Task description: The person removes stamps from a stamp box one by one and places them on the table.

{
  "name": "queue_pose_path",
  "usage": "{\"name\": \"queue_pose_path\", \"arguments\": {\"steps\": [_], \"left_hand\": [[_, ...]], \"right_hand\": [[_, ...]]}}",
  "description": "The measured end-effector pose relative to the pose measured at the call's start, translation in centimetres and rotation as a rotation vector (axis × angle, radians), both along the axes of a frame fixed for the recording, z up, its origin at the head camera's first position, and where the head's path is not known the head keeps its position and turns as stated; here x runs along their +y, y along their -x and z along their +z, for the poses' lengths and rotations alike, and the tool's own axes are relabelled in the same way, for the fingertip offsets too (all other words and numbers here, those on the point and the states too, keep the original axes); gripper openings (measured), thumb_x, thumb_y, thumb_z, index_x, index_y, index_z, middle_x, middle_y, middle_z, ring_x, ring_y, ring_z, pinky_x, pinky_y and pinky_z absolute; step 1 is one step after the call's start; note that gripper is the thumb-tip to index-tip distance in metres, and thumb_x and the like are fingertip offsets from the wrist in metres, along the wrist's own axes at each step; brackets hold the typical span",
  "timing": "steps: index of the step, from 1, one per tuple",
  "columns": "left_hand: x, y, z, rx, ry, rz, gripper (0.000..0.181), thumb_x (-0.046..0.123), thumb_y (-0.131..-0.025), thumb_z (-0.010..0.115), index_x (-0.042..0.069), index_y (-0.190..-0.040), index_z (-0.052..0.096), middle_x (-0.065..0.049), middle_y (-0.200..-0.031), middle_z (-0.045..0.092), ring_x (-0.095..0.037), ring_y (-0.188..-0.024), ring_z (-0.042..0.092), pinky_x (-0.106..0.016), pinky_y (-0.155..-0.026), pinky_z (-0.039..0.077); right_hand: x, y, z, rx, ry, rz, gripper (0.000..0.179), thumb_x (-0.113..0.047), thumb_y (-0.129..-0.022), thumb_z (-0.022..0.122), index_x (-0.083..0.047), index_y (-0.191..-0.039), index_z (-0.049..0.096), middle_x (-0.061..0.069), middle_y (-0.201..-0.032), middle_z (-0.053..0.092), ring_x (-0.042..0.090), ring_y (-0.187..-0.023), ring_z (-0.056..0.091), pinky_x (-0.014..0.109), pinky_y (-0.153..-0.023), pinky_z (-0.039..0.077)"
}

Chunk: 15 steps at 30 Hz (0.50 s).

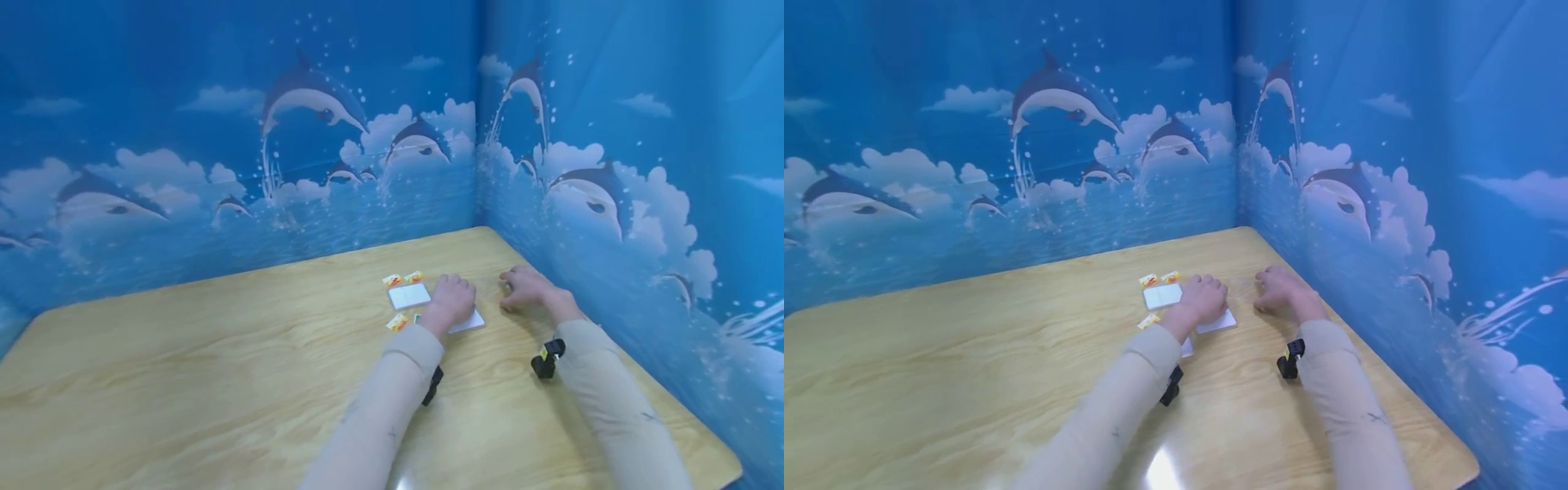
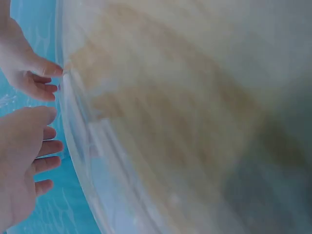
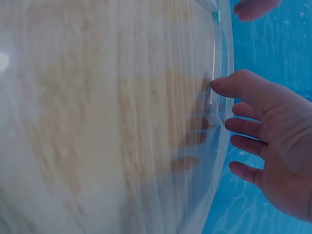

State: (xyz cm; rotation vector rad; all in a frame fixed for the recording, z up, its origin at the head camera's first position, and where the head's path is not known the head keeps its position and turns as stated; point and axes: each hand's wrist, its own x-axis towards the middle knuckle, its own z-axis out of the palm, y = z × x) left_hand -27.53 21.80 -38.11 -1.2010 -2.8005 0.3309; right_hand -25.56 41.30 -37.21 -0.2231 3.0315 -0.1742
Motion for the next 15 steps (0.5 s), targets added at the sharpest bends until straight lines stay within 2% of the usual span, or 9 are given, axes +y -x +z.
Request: {"name": "queue_pose_path", "arguments": {"steps": [4, 7, 11, 15], "left_hand": [[0.2, -0.4, -0.5, -0.034, 0.018, 0.030, 0.046, 0.045, -0.098, 0.036, 0.018, -0.133, 0.048, 0.003, -0.132, 0.050, -0.014, -0.123, 0.041, -0.035, -0.105, 0.025], [0.2, -0.7, -0.4, -0.037, 0.020, 0.034, 0.047, 0.046, -0.098, 0.034, 0.019, -0.133, 0.048, 0.005, -0.131, 0.050, -0.013, -0.121, 0.042, -0.034, -0.103, 0.027], [0.2, -1.0, -0.1, -0.052, 0.018, 0.031, 0.047, 0.047, -0.098, 0.034, 0.020, -0.134, 0.047, 0.005, -0.134, 0.048, -0.013, -0.123, 0.040, -0.034, -0.104, 0.025], [0.2, -1.1, 0.2, -0.066, 0.021, 0.029, 0.049, 0.047, -0.097, 0.035, 0.020, -0.136, 0.045, 0.005, -0.136, 0.047, -0.014, -0.126, 0.038, -0.036, -0.106, 0.022]], "right_hand": [[-0.2, 0.5, -0.5, -0.005, -0.004, 0.053, 0.065, -0.027, -0.076, 0.065, 0.010, -0.126, 0.048, 0.031, -0.122, 0.048, 0.046, -0.114, 0.043, 0.051, -0.097, 0.034], [-0.4, 0.6, -0.4, -0.032, 0.018, 0.042, 0.062, -0.025, -0.074, 0.065, 0.009, -0.124, 0.050, 0.031, -0.121, 0.048, 0.045, -0.112, 0.045, 0.051, -0.096, 0.035], [-0.4, 0.5, -0.2, -0.068, 0.026, 0.020, 0.054, -0.022, -0.072, 0.066, 0.007, -0.116, 0.056, 0.022, -0.107, 0.053, 0.034, -0.096, 0.051, 0.047, -0.085, 0.042], [-0.4, 0.2, 0.2, -0.044, -0.015, 0.045, 0.056, -0.024, -0.069, 0.068, 0.006, -0.115, 0.057, 0.019, -0.104, 0.054, 0.031, -0.092, 0.052, 0.045, -0.082, 0.044]]}}
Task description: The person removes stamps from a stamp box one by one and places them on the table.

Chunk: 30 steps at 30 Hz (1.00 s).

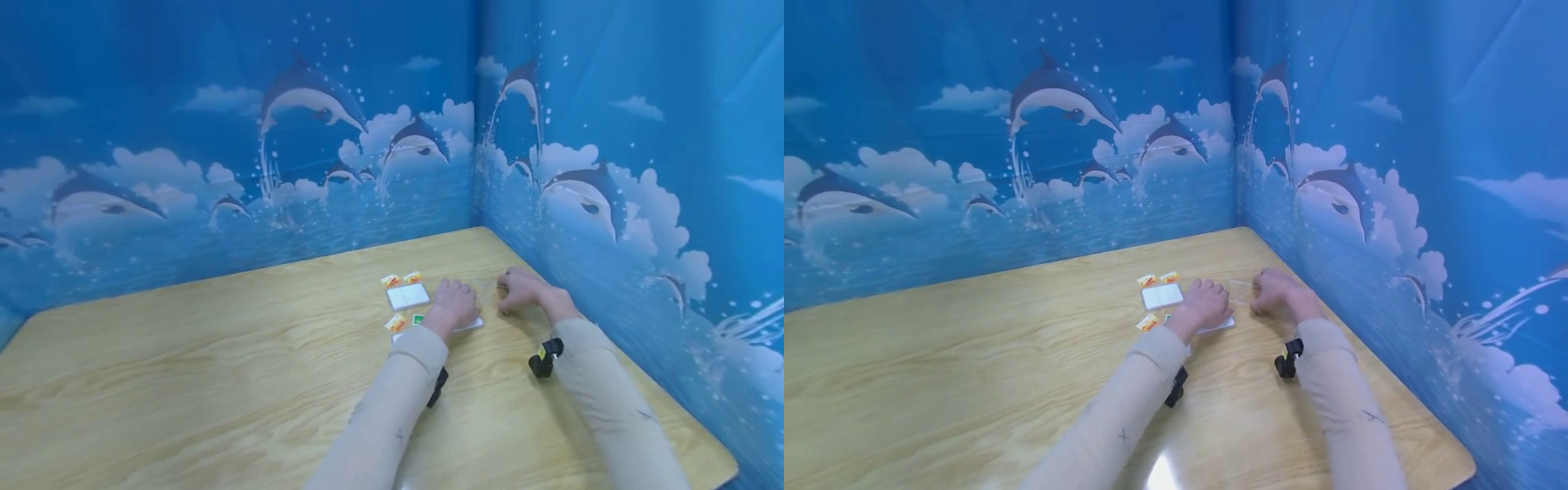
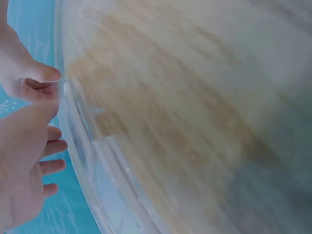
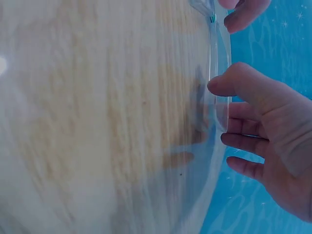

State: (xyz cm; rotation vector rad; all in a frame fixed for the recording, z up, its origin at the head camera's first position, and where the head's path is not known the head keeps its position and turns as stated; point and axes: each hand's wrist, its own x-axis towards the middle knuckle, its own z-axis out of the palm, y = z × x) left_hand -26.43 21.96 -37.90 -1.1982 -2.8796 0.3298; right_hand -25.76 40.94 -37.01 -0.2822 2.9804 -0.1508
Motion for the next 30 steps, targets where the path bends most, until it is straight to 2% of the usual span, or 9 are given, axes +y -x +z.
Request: {"name": "queue_pose_path", "arguments": {"steps": [4, 8, 12, 25, 30], "left_hand": [[-0.2, 0.4, 0.2, 0.022, 0.008, -0.009, 0.048, 0.046, -0.097, 0.037, 0.019, -0.136, 0.045, 0.004, -0.135, 0.047, -0.015, -0.125, 0.037, -0.036, -0.107, 0.021], [-0.5, 0.9, 0.4, 0.077, -0.014, -0.035, 0.044, 0.044, -0.096, 0.040, 0.018, -0.131, 0.049, 0.003, -0.127, 0.051, -0.015, -0.119, 0.042, -0.035, -0.103, 0.027], [-1.1, 1.3, 0.7, 0.110, -0.049, -0.057, 0.041, 0.044, -0.094, 0.047, 0.018, -0.125, 0.054, 0.003, -0.121, 0.054, -0.014, -0.114, 0.045, -0.034, -0.099, 0.031], [-2.6, 2.0, 0.9, 0.080, -0.112, -0.047, 0.048, 0.042, -0.086, 0.059, 0.014, -0.124, 0.052, 0.001, -0.123, 0.054, -0.016, -0.116, 0.046, -0.033, -0.099, 0.031], [-3.5, 2.2, 1.3, 0.020, -0.189, -0.027, 0.054, 0.042, -0.079, 0.066, 0.012, -0.122, 0.052, -0.001, -0.118, 0.052, -0.018, -0.112, 0.045, -0.034, -0.099, 0.032]], "right_hand": [[-0.4, -0.3, 1.1, 0.068, -0.025, 0.050, 0.062, -0.026, -0.067, 0.069, 0.006, -0.119, 0.056, 0.022, -0.111, 0.053, 0.037, -0.099, 0.053, 0.049, -0.086, 0.043], [-1.0, -0.5, 2.0, 0.116, -0.025, 0.100, 0.060, -0.026, -0.068, 0.070, 0.005, -0.118, 0.058, 0.019, -0.108, 0.055, 0.034, -0.095, 0.054, 0.048, -0.083, 0.044], [-1.6, -0.6, 2.2, 0.146, -0.007, 0.142, 0.060, -0.025, -0.068, 0.072, 0.005, -0.117, 0.058, 0.017, -0.107, 0.055, 0.032, -0.096, 0.054, 0.046, -0.084, 0.044], [-3.3, -1.1, 2.3, 0.222, 0.012, 0.249, 0.062, -0.026, -0.066, 0.076, 0.005, -0.117, 0.058, 0.019, -0.112, 0.056, 0.036, -0.100, 0.054, 0.048, -0.087, 0.043], [-3.7, -1.0, 2.1, 0.235, 0.000, 0.284, 0.066, -0.030, -0.067, 0.077, 0.003, -0.120, 0.057, 0.021, -0.118, 0.054, 0.038, -0.107, 0.051, 0.051, -0.092, 0.040]]}}
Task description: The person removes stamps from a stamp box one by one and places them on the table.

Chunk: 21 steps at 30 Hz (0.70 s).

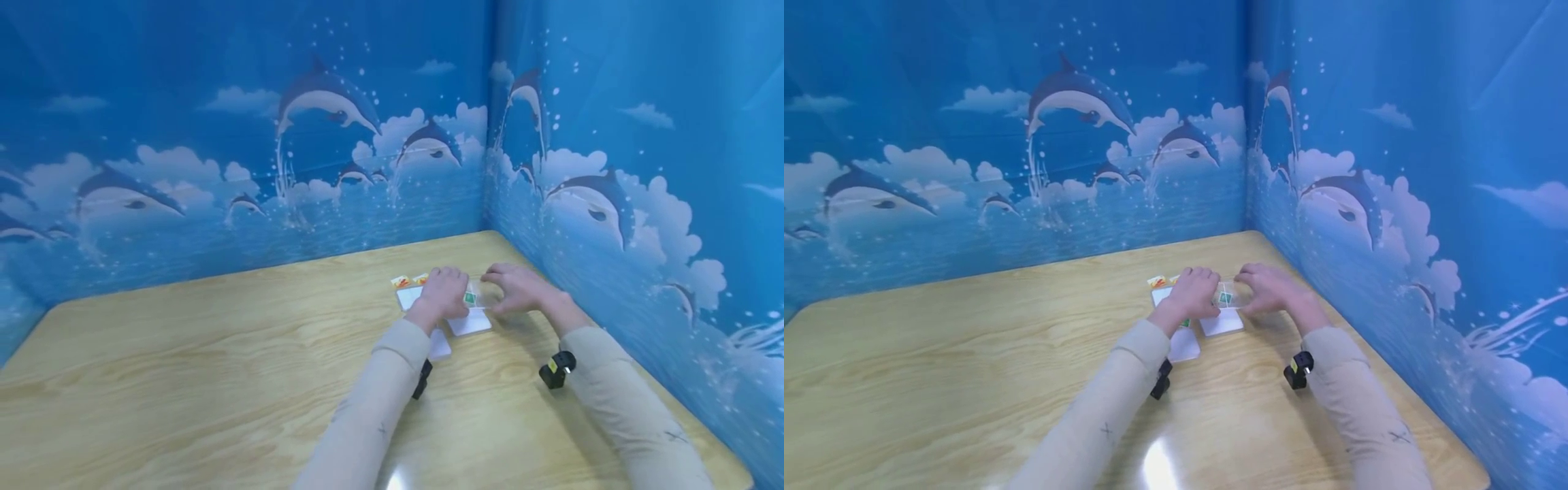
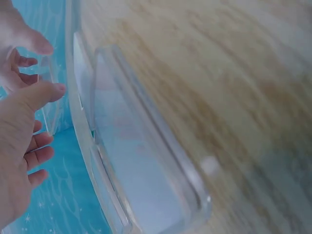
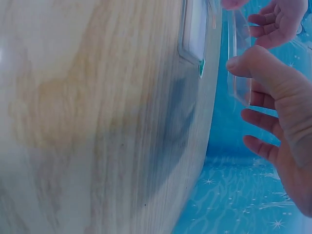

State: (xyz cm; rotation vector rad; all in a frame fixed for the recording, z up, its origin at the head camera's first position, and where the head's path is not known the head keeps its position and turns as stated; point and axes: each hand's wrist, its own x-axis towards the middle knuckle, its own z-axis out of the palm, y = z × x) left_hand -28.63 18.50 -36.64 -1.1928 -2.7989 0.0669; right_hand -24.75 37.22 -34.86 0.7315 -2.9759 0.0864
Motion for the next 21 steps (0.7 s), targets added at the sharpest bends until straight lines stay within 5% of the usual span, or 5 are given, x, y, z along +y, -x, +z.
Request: {"name": "queue_pose_path", "arguments": {"steps": [9, 15, 21], "left_hand": [[-1.0, -0.4, 0.3, -0.050, -0.001, 0.023, 0.050, 0.054, -0.072, 0.069, 0.015, -0.102, 0.058, -0.002, -0.110, 0.051, -0.018, -0.105, 0.044, -0.035, -0.097, 0.033], [-1.2, -1.0, 0.3, -0.032, 0.017, 0.035, 0.060, 0.059, -0.072, 0.067, 0.013, -0.108, 0.057, -0.001, -0.103, 0.052, -0.017, -0.098, 0.044, -0.034, -0.091, 0.036], [-1.7, -1.4, 0.3, -0.076, 0.025, 0.030, 0.046, 0.057, -0.073, 0.067, 0.016, -0.094, 0.060, 0.001, -0.094, 0.052, -0.015, -0.091, 0.044, -0.031, -0.083, 0.038]], "right_hand": [[-1.3, -0.2, 0.0, -0.013, -0.022, 0.037, 0.065, -0.028, -0.070, 0.075, 0.003, -0.123, 0.054, 0.021, -0.120, 0.052, 0.038, -0.109, 0.049, 0.052, -0.093, 0.038], [-2.0, -0.1, -0.1, -0.052, -0.026, 0.031, 0.066, -0.028, -0.068, 0.075, 0.000, -0.124, 0.054, 0.020, -0.118, 0.052, 0.036, -0.107, 0.049, 0.051, -0.090, 0.040], [-2.5, -0.2, -0.2, -0.072, -0.046, 0.063, 0.062, -0.027, -0.067, 0.075, -0.001, -0.121, 0.057, 0.017, -0.114, 0.055, 0.035, -0.103, 0.051, 0.050, -0.087, 0.042]]}}
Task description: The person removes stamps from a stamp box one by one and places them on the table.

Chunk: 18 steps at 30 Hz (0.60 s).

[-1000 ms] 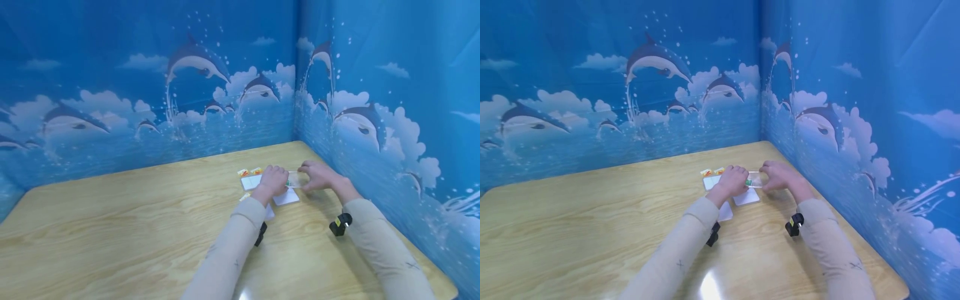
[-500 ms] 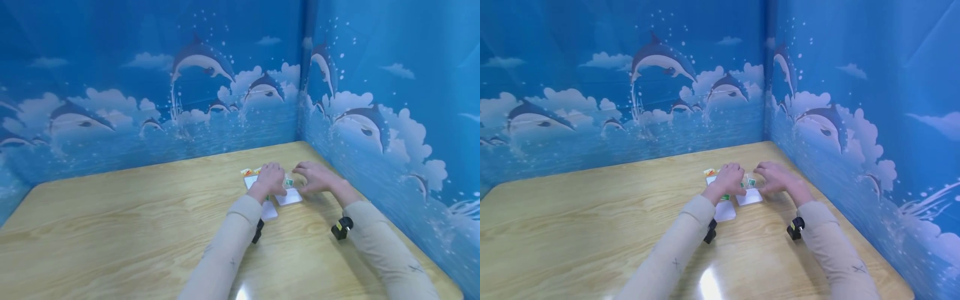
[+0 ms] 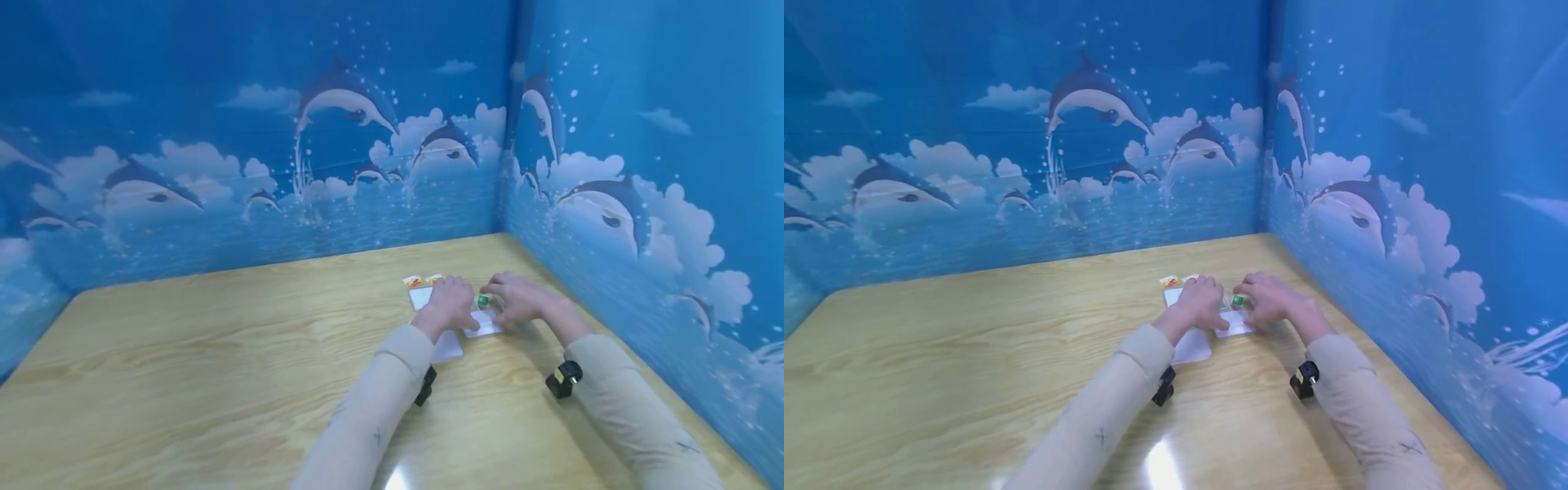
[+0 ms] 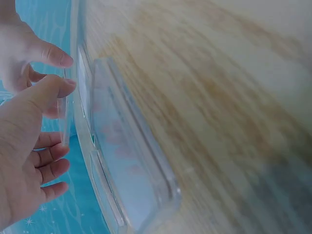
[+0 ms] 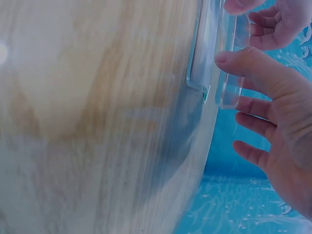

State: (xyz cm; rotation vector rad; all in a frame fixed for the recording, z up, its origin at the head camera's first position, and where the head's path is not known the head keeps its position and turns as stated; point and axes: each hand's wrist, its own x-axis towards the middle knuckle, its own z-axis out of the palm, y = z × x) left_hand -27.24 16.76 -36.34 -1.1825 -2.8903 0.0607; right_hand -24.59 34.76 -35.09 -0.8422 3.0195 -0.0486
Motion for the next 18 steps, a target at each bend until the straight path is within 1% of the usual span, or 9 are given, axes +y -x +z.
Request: {"name": "queue_pose_path", "arguments": {"steps": [4, 9, 14, 18], "left_hand": [[-0.22, -0.17, -0.15, -0.022, 0.007, 0.002, 0.040, 0.057, -0.073, 0.068, 0.019, -0.082, 0.059, 0.003, -0.089, 0.052, -0.014, -0.086, 0.045, -0.030, -0.081, 0.039], [-0.33, -0.35, -0.57, -0.042, 0.014, 0.004, 0.039, 0.058, -0.073, 0.068, 0.021, -0.078, 0.057, 0.002, -0.091, 0.053, -0.013, -0.086, 0.045, -0.031, -0.083, 0.039], [-0.60, -0.55, -0.78, -0.032, 0.027, 0.000, 0.040, 0.059, -0.074, 0.067, 0.021, -0.082, 0.059, 0.003, -0.091, 0.054, -0.014, -0.085, 0.045, -0.032, -0.083, 0.039], [-0.80, -0.78, -0.58, -0.063, 0.019, 0.000, 0.040, 0.056, -0.074, 0.067, 0.019, -0.088, 0.060, 0.003, -0.088, 0.052, -0.014, -0.084, 0.044, -0.032, -0.084, 0.038]], "right_hand": [[-0.15, -0.01, -0.32, -0.003, 0.003, 0.027, 0.063, -0.027, -0.065, 0.076, -0.001, -0.119, 0.059, 0.017, -0.111, 0.056, 0.034, -0.101, 0.052, 0.050, -0.085, 0.043], [-0.36, -0.09, -0.73, 0.000, -0.009, 0.045, 0.063, -0.029, -0.065, 0.077, -0.001, -0.118, 0.059, 0.016, -0.110, 0.057, 0.033, -0.099, 0.053, 0.049, -0.084, 0.044], [-0.66, -0.14, -0.92, -0.005, -0.004, 0.043, 0.062, -0.029, -0.065, 0.077, -0.001, -0.118, 0.059, 0.016, -0.111, 0.056, 0.033, -0.099, 0.053, 0.049, -0.083, 0.044], [-0.77, -0.23, -0.76, 0.007, -0.007, 0.054, 0.061, -0.027, -0.063, 0.076, 0.000, -0.115, 0.060, 0.016, -0.108, 0.057, 0.033, -0.096, 0.053, 0.048, -0.080, 0.045]]}}
